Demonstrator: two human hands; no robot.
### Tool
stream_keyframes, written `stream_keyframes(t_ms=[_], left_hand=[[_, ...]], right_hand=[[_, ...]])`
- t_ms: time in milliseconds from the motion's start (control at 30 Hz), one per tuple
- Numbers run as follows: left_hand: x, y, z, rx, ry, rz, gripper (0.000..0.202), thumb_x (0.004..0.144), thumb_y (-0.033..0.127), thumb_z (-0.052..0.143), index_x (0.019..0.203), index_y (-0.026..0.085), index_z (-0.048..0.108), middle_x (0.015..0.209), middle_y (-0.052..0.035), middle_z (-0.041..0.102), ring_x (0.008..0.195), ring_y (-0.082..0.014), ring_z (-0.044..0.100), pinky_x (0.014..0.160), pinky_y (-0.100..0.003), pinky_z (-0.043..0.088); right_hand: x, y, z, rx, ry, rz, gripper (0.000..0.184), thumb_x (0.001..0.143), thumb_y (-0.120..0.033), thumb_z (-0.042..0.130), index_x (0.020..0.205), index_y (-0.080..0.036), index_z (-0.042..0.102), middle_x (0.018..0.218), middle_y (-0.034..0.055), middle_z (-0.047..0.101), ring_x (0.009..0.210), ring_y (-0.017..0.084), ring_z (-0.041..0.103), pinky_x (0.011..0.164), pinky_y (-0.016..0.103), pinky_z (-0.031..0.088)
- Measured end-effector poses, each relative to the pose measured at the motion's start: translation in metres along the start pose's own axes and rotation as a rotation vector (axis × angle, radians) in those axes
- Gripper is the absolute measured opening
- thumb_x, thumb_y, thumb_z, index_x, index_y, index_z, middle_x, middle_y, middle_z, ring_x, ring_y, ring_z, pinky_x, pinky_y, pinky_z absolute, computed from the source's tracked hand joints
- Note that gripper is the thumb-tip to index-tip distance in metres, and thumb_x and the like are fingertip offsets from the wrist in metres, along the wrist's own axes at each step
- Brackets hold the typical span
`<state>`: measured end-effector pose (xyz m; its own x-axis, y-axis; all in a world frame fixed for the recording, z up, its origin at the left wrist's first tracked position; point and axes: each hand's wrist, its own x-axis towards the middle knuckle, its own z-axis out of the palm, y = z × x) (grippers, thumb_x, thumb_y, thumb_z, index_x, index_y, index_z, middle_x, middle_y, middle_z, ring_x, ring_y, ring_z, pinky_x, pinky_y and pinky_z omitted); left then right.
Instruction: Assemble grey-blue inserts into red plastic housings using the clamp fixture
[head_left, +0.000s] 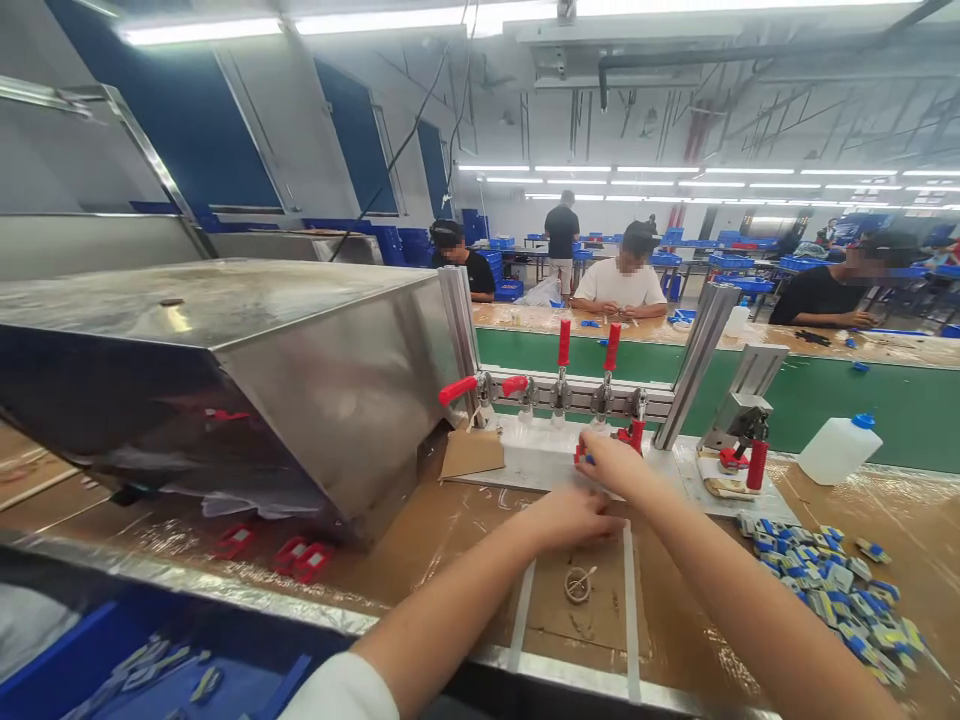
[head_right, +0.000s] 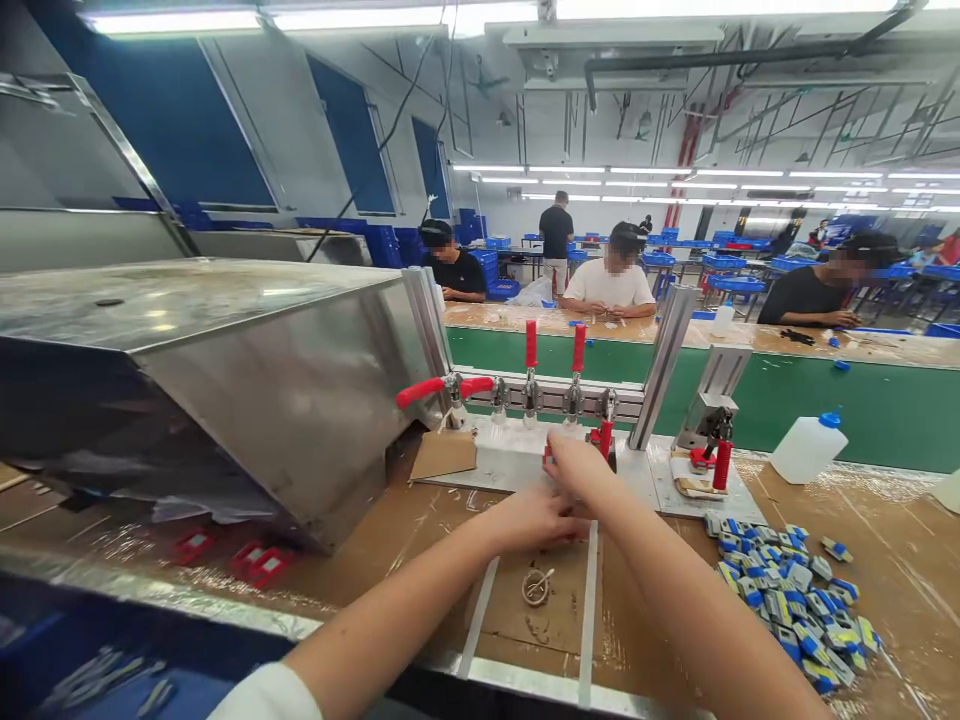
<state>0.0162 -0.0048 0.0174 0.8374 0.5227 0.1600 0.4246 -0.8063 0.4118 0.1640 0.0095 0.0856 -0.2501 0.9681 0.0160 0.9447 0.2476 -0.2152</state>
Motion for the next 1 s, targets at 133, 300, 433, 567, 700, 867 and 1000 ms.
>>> stream_keyframes(t_ms=[133,300,433,567,700,867,1000], left_hand=[[-0.050,-0.020,-0.016,0.125,-0.001,-0.002,0.044,0.089,0.026,0.063,0.132,0.033,0.065,0.112,-0.0095,0.069,0.099,-0.0282,0.065,0.084,-0.034,0.050],[-0.072,-0.031,-0.016,0.042,0.114,-0.086,0.054,0.086,0.024,0.067,0.138,0.035,0.059,0.123,-0.0045,0.069,0.113,-0.0253,0.062,0.098,-0.034,0.048],[-0.074,-0.029,0.000,0.028,0.256,-0.457,0.070,0.074,0.051,0.083,0.134,0.023,0.060,0.124,-0.0109,0.066,0.114,-0.0325,0.061,0.096,-0.041,0.050],[-0.078,-0.029,0.006,-0.090,0.253,-0.489,0.064,0.073,0.044,0.086,0.129,0.022,0.062,0.121,-0.0097,0.068,0.115,-0.0313,0.061,0.100,-0.041,0.048],[-0.083,-0.024,0.007,-0.203,0.294,-0.529,0.069,0.071,0.042,0.087,0.131,0.026,0.059,0.119,-0.0063,0.067,0.112,-0.0278,0.062,0.098,-0.038,0.048],[-0.071,-0.007,0.019,-0.018,0.322,-0.561,0.055,0.077,0.055,0.080,0.118,0.023,0.064,0.115,-0.0092,0.065,0.110,-0.0301,0.057,0.097,-0.040,0.046],[-0.046,-0.008,0.024,0.018,0.206,-0.402,0.036,0.088,0.042,0.072,0.117,0.022,0.065,0.111,-0.0100,0.065,0.109,-0.0297,0.058,0.096,-0.039,0.047]], right_hand=[[0.052,-0.023,0.022,0.014,-0.057,0.033,0.031,0.092,-0.033,0.064,0.119,-0.018,0.061,0.112,0.0140,0.072,0.102,0.027,0.069,0.076,0.030,0.044],[0.019,-0.010,0.043,0.138,0.094,0.132,0.049,0.101,-0.058,0.046,0.129,-0.020,0.056,0.106,0.0093,0.071,0.095,0.023,0.067,0.072,0.028,0.041],[-0.066,0.009,0.060,0.263,0.205,-0.004,0.054,0.105,-0.056,0.032,0.074,-0.020,0.056,0.073,0.0024,0.061,0.071,0.017,0.055,0.065,0.027,0.034],[-0.121,-0.001,0.071,0.317,-0.032,-0.186,0.049,0.101,-0.053,0.046,0.066,-0.019,0.049,0.067,-0.0007,0.057,0.064,0.014,0.049,0.061,0.027,0.028],[-0.129,-0.016,0.072,0.280,-0.050,-0.195,0.038,0.096,-0.043,0.056,0.067,-0.020,0.050,0.067,-0.0003,0.059,0.065,0.015,0.051,0.062,0.027,0.027],[-0.132,-0.010,0.073,0.194,-0.033,-0.157,0.043,0.096,-0.048,0.055,0.064,-0.020,0.051,0.064,0.0013,0.059,0.060,0.015,0.049,0.060,0.029,0.024],[-0.136,-0.006,0.077,0.159,-0.046,-0.196,0.044,0.103,-0.042,0.044,0.066,-0.020,0.053,0.065,0.0021,0.062,0.060,0.015,0.051,0.060,0.029,0.023]])
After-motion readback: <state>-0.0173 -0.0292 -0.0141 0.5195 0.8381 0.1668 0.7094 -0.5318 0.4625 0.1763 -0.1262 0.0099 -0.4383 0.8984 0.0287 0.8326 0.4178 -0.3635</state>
